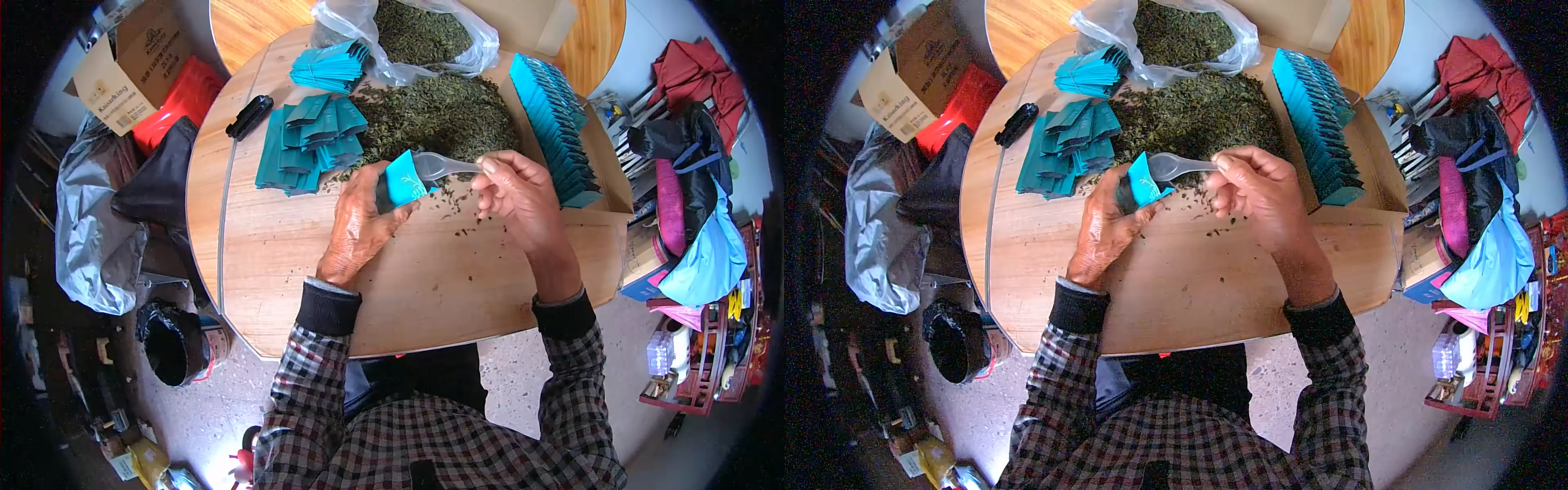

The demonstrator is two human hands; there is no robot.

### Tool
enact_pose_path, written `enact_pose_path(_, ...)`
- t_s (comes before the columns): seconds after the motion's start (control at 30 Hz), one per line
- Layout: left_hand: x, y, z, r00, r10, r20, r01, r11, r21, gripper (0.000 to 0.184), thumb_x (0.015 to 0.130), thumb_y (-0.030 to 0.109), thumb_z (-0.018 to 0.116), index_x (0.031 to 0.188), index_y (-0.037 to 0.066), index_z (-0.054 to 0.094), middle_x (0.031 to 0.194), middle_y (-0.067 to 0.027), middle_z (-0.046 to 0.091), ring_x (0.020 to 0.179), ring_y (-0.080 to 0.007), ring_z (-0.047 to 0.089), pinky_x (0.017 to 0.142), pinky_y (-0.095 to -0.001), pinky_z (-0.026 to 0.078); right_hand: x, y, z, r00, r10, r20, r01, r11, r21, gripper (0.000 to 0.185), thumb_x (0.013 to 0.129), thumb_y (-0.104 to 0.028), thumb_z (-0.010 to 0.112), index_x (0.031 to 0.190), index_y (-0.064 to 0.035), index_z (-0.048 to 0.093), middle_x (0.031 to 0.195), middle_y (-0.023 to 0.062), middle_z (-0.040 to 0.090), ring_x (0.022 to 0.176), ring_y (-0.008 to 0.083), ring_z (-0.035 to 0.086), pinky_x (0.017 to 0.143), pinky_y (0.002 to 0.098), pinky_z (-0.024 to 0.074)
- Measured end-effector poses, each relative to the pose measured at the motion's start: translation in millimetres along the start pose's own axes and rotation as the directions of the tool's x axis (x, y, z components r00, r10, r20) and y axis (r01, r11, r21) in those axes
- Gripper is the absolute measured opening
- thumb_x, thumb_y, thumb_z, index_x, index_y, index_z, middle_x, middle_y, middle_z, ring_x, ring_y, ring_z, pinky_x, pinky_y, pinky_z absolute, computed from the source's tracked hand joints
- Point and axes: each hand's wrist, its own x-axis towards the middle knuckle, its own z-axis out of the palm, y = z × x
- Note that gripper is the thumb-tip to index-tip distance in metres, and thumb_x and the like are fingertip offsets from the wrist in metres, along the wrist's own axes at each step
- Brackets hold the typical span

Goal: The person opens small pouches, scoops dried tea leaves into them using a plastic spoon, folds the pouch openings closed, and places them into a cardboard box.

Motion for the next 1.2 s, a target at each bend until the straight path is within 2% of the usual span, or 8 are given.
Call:
enact_pose_path(0.23, 0, 3, -1, 1.0, -0.012, -0.006, 0.012, 1.0, -0.021, 0.062, 0.082, 0.024, 0.091, 0.131, 0.001, 0.062, 0.116, -0.0215, 0.069, 0.111, -0.0411, 0.066, 0.098, -0.0496, 0.051, 0, 1, 2, 0.999, 0.033, 0.005, -0.033, 0.999, -0.001, 0.019, 0.107, -0.017, 0.066, 0.115, -0.0012, 0.071, 0.088, 0.0063, 0.074, 0.067, 0.0127, 0.066, 0.06, 0.0299, 0.0568)
enact_pose_path(0.47, 3, -3, -8, 0.998, 0.02, -0.067, -0.02, 1.0, 0.002, 0.06, 0.081, 0.02, 0.091, 0.129, 0.0, 0.062, 0.112, -0.0218, 0.07, 0.107, -0.0411, 0.067, 0.093, -0.0483, 0.053, 0, -11, -22, 0.998, -0.057, -0.041, 0.059, 0.998, 0.034, 0.021, 0.107, -0.017, 0.065, 0.12, -0.0002, 0.068, 0.091, 0.0074, 0.074, 0.069, 0.0124, 0.067, 0.059, 0.0295, 0.0574)
enact_pose_path(0.57, 4, 0, -11, 0.994, 0.029, -0.105, -0.028, 1.0, 0.009, 0.057, 0.08, 0.017, 0.09, 0.126, 0.0, 0.062, 0.111, -0.021, 0.071, 0.104, -0.0394, 0.067, 0.092, -0.0472, 0.054, 1, 2, -31, 0.995, -0.024, -0.101, 0.02, 0.999, -0.039, 0.02, 0.107, -0.017, 0.066, 0.118, 0.0, 0.069, 0.092, 0.0073, 0.074, 0.069, 0.0117, 0.067, 0.059, 0.0289, 0.0576)
enact_pose_path(0.63, 5, -4, -11, 0.99, 0.001, -0.143, -0.005, 1.0, -0.025, 0.054, 0.08, 0.014, 0.09, 0.124, 0.0, 0.063, 0.109, -0.0198, 0.071, 0.102, -0.0374, 0.067, 0.091, -0.0465, 0.054, 3, 21, -34, 0.998, 0.051, -0.02, -0.054, 0.965, -0.255, 0.019, 0.106, -0.017, 0.067, 0.116, -0.0003, 0.071, 0.092, 0.0064, 0.074, 0.069, 0.0108, 0.068, 0.06, 0.0284, 0.0577)
enact_pose_path(0.77, 5, -5, -10, 0.989, -0.022, -0.146, 0.001, 0.989, -0.145, 0.054, 0.079, 0.014, 0.089, 0.125, 0.0, 0.063, 0.109, -0.0195, 0.072, 0.102, -0.0364, 0.067, 0.091, -0.046, 0.053, 12, 58, -22, 0.992, 0.125, 0.014, -0.116, 0.953, -0.28, 0.016, 0.105, -0.014, 0.068, 0.113, -0.0005, 0.072, 0.089, 0.0047, 0.074, 0.068, 0.0097, 0.068, 0.06, 0.028, 0.0577)
enact_pose_path(0.83, 5, -9, -10, 0.988, -0.002, -0.152, 0.002, 1.0, 0.001, 0.055, 0.08, 0.015, 0.089, 0.125, 0.0, 0.063, 0.109, -0.0196, 0.072, 0.102, -0.0368, 0.067, 0.092, -0.0461, 0.053, 19, 68, -16, 0.991, 0.131, -0.002, -0.127, 0.958, -0.258, 0.017, 0.105, -0.014, 0.069, 0.112, 0.0007, 0.071, 0.09, 0.0048, 0.075, 0.068, 0.0091, 0.067, 0.061, 0.0268, 0.0571)
enact_pose_path(1.03, 3, -15, -11, 0.99, -0.034, -0.136, 0.036, 0.999, 0.011, 0.057, 0.081, 0.019, 0.089, 0.127, 0.0, 0.062, 0.11, -0.0206, 0.072, 0.104, -0.0389, 0.067, 0.093, -0.0473, 0.053, 35, 78, -32, 0.989, -0.143, -0.028, 0.115, 0.884, -0.453, 0.018, 0.105, -0.014, 0.068, 0.112, 0.0013, 0.072, 0.088, 0.0036, 0.074, 0.073, 0.0081, 0.067, 0.067, 0.0246, 0.056)
enact_pose_path(1.2, 3, -20, -8, 0.993, -0.015, -0.114, 0.012, 1.0, -0.024, 0.057, 0.081, 0.02, 0.089, 0.128, 0.0, 0.062, 0.11, -0.0212, 0.072, 0.105, -0.0399, 0.068, 0.093, -0.0475, 0.054, 28, 77, -40, 0.913, -0.405, -0.043, 0.243, 0.627, -0.74, 0.017, 0.101, -0.01, 0.069, 0.113, 0.0007, 0.074, 0.088, 0.0059, 0.074, 0.075, 0.0099, 0.068, 0.069, 0.0275, 0.0548)
